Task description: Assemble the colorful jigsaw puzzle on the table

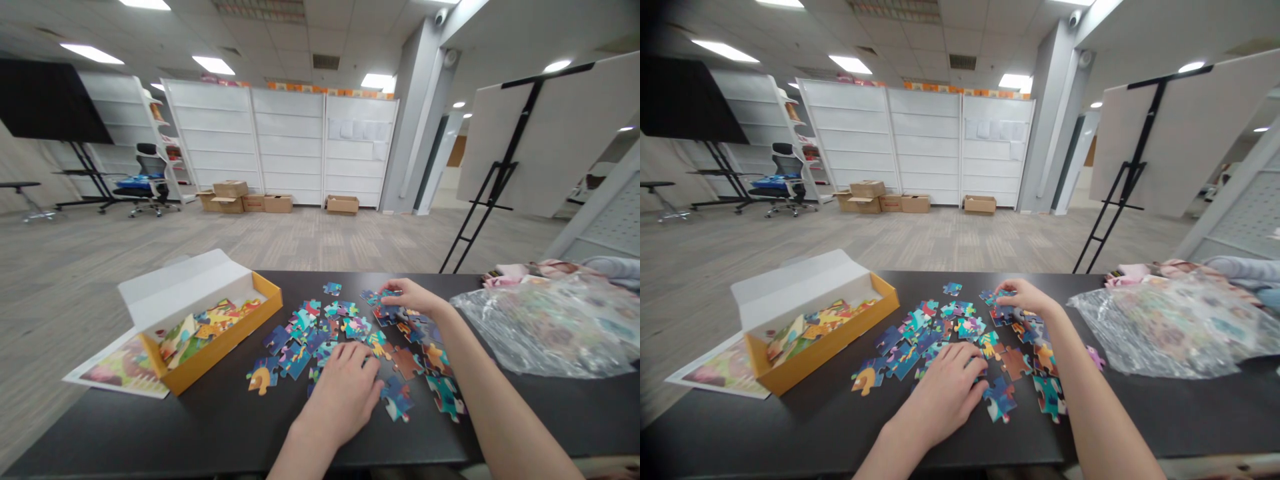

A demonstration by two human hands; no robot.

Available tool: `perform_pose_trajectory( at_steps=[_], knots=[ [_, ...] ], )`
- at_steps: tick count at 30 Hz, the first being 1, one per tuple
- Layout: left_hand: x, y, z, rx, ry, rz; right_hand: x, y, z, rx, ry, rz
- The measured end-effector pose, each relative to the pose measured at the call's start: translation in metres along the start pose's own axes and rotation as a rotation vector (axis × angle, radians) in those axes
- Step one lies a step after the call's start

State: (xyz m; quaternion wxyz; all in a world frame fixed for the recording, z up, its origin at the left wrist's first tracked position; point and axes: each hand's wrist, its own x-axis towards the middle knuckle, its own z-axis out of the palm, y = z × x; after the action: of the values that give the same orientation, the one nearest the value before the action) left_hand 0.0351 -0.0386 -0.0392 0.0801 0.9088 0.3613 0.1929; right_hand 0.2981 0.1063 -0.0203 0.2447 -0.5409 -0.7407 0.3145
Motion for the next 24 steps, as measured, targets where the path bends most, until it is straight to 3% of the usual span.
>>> perform_pose_trajectory(
  at_steps=[6,13,15,19,24],
  knots=[
    [0.0,0.002,-0.001,0.011,-0.006,-0.003,0.008,0.011,0.007,0.042,0.081,0.253],
    [-0.001,0.002,-0.001,0.013,-0.013,-0.005,0.027,-0.001,0.035,0.182,0.103,0.111],
    [-0.001,0.002,-0.002,0.013,-0.01,-0.003,0.031,0.001,0.034,0.114,0.184,0.092],
    [-0.001,0.003,-0.003,0.02,-0.01,0.005,0.035,0.015,0.022,-0.127,0.433,0.188],
    [0.0,0.003,0.002,0.029,0.004,0.002,0.036,0.027,0.023,-0.232,0.456,0.209]
  ],
)
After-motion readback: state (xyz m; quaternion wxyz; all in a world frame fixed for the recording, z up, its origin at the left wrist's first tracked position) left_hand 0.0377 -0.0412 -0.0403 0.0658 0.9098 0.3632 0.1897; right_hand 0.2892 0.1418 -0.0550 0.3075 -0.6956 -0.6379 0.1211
